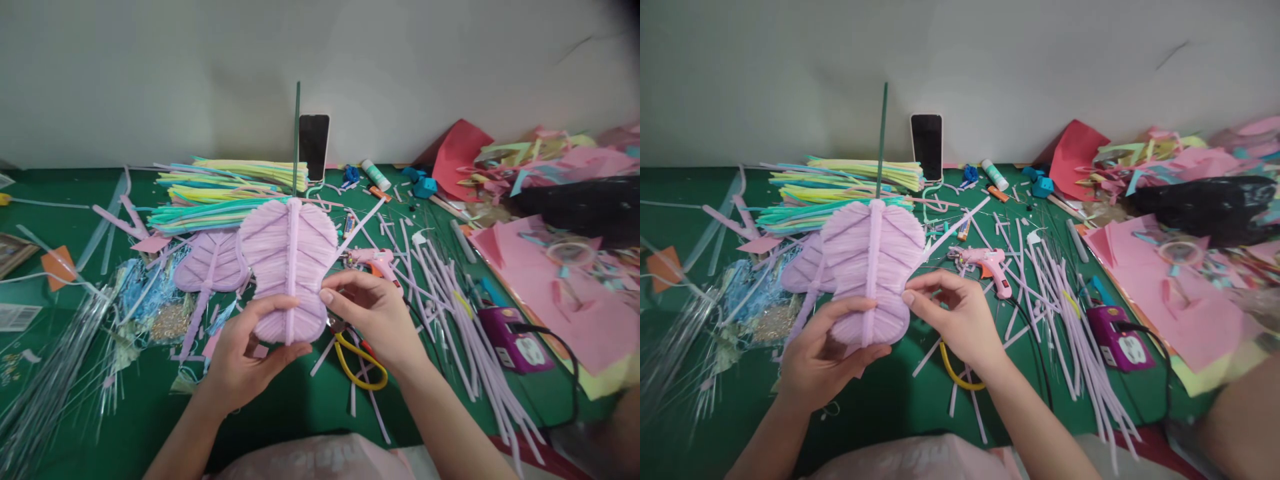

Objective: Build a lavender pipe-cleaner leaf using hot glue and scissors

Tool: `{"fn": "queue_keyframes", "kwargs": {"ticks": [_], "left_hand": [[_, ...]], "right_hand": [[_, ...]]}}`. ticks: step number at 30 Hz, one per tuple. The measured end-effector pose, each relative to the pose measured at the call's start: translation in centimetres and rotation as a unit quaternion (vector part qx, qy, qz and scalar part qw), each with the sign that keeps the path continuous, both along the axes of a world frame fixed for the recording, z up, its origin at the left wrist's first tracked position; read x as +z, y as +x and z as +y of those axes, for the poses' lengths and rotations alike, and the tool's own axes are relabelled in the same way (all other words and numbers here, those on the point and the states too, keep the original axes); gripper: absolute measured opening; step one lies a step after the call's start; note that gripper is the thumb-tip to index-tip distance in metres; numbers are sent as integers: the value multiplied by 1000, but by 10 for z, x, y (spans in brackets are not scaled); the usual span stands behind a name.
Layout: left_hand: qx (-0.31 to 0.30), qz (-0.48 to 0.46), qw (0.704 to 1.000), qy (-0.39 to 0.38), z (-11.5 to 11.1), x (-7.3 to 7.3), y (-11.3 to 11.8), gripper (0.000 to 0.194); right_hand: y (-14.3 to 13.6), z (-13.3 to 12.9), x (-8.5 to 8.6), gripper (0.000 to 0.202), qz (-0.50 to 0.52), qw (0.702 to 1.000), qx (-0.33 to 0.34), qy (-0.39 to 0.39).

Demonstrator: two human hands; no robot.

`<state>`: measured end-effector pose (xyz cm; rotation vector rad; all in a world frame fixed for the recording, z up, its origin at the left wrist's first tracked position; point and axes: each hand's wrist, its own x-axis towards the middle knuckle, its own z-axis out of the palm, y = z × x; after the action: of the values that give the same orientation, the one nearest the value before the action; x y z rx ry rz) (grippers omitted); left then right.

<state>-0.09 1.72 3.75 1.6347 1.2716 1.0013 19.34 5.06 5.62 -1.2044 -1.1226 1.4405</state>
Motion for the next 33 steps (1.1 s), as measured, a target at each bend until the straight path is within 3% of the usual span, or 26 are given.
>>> {"fn": "queue_keyframes", "kwargs": {"ticks": [17,26,33], "left_hand": [[-10,16,999,45,2,0,2,40],[-10,23,998,51,3,-1,1,45],[-10,12,999,52,1,-2,1,40]], "right_hand": [[2,-1,-6,12,-25,999,-13,47],[1,-3,3,13,-196,958,-13,208],[4,-1,-4,10,-78,992,25,98]]}}
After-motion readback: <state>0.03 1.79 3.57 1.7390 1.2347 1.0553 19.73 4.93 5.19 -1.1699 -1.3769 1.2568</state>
